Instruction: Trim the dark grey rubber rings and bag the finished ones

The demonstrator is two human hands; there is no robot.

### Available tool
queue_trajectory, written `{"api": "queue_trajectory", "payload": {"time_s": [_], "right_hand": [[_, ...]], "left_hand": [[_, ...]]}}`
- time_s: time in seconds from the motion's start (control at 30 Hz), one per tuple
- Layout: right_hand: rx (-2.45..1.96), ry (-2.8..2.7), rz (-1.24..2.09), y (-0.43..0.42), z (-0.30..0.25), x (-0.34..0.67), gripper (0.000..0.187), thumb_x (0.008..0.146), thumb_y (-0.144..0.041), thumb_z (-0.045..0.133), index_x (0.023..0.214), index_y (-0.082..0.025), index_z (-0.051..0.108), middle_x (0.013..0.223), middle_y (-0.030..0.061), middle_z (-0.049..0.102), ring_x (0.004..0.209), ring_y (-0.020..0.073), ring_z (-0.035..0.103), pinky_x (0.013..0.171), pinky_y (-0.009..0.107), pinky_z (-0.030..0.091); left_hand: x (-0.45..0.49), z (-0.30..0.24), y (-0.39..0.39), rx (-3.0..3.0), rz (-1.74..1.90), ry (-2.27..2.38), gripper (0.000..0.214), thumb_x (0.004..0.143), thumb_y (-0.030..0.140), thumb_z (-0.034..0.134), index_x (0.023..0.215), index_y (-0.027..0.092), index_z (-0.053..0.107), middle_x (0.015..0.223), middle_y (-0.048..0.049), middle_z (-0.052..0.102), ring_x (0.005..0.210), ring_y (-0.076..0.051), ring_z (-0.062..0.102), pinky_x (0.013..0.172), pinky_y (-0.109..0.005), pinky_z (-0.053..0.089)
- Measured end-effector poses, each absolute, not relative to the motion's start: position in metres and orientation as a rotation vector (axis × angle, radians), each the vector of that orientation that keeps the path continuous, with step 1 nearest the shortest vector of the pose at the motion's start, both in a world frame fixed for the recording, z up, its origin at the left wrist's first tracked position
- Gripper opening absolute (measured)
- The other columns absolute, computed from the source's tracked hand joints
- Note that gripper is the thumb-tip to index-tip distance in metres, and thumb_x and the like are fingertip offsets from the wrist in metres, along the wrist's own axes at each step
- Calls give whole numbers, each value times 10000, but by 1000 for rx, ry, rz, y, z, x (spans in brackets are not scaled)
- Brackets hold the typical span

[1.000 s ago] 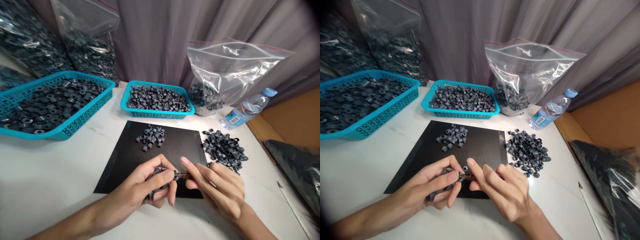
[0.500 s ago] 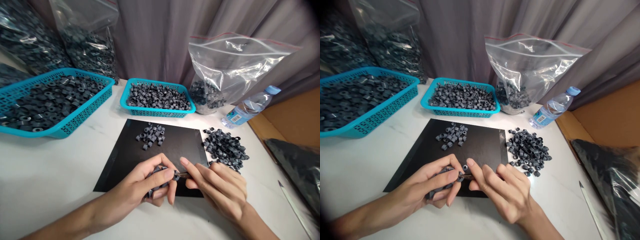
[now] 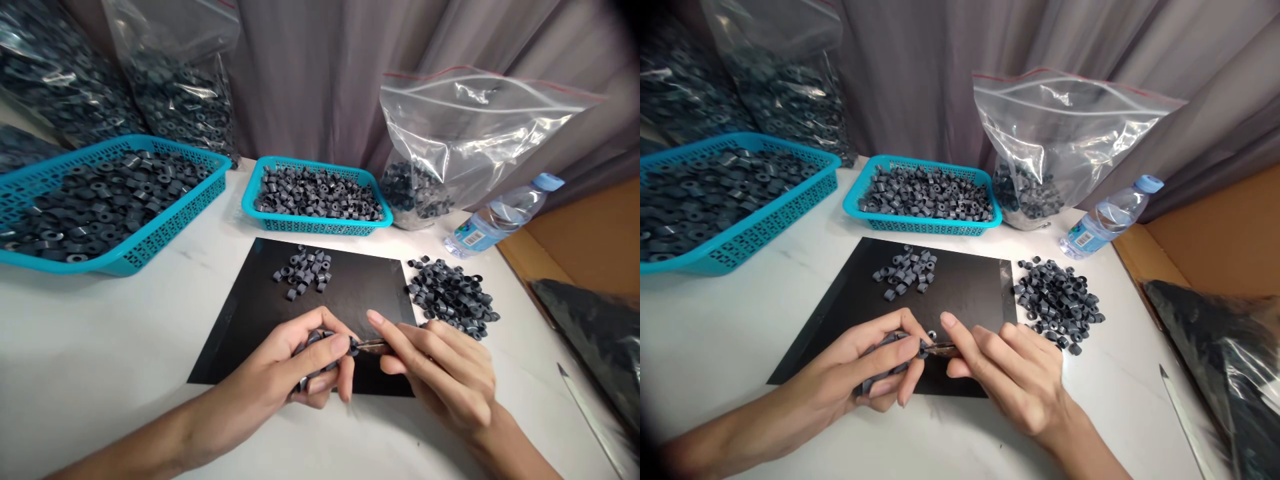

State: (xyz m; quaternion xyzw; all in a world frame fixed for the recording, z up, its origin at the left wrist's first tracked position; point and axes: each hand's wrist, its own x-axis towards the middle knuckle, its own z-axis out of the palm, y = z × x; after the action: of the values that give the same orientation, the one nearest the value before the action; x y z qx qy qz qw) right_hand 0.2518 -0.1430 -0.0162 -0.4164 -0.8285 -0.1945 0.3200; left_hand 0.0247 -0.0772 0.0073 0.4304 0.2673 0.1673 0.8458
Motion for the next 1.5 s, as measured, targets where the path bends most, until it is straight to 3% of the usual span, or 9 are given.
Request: {"api": "queue_trajectory", "payload": {"time_s": [0.67, 0.9, 1.17, 1.5], "right_hand": [[-1089, -2233, -566, -145, -15, 251, 519, 977, -182, 623, 1468, -101, 479, 907, 66, 758, 630, 126, 497, 596, 292, 388], [-1095, -2232, -576, -144, -17, 252, 537, 954, -185, 654, 1461, -105, 496, 921, 67, 758, 624, 121, 531, 602, 284, 410], [-1142, -2232, -575, -146, -21, 255, 574, 986, -213, 598, 1525, -166, 405, 897, 37, 766, 595, 122, 514, 588, 274, 415], [-1159, -2024, -349, -144, -16, 251, 455, 1011, -191, 547, 1464, -197, 509, 884, 56, 723, 653, 133, 597, 615, 275, 456]], "left_hand": [[25, 9, -76, 888, 323, 538, 183, 1016, 285, 501, 882, 186, 578, 731, 8, 628, 615, -94, 333, 594, -244, 276], [25, 10, -77, 883, 315, 552, 196, 1005, 320, 526, 870, 186, 575, 728, 10, 624, 614, -95, 324, 592, -246, 267], [25, 11, -75, 911, 316, 558, 225, 991, 363, 548, 848, 191, 575, 714, 15, 612, 606, -96, 330, 589, -249, 281], [25, 8, -76, 981, 345, 563, 226, 998, 378, 536, 884, 189, 582, 754, 1, 642, 602, -85, 342, 558, -240, 272]]}}
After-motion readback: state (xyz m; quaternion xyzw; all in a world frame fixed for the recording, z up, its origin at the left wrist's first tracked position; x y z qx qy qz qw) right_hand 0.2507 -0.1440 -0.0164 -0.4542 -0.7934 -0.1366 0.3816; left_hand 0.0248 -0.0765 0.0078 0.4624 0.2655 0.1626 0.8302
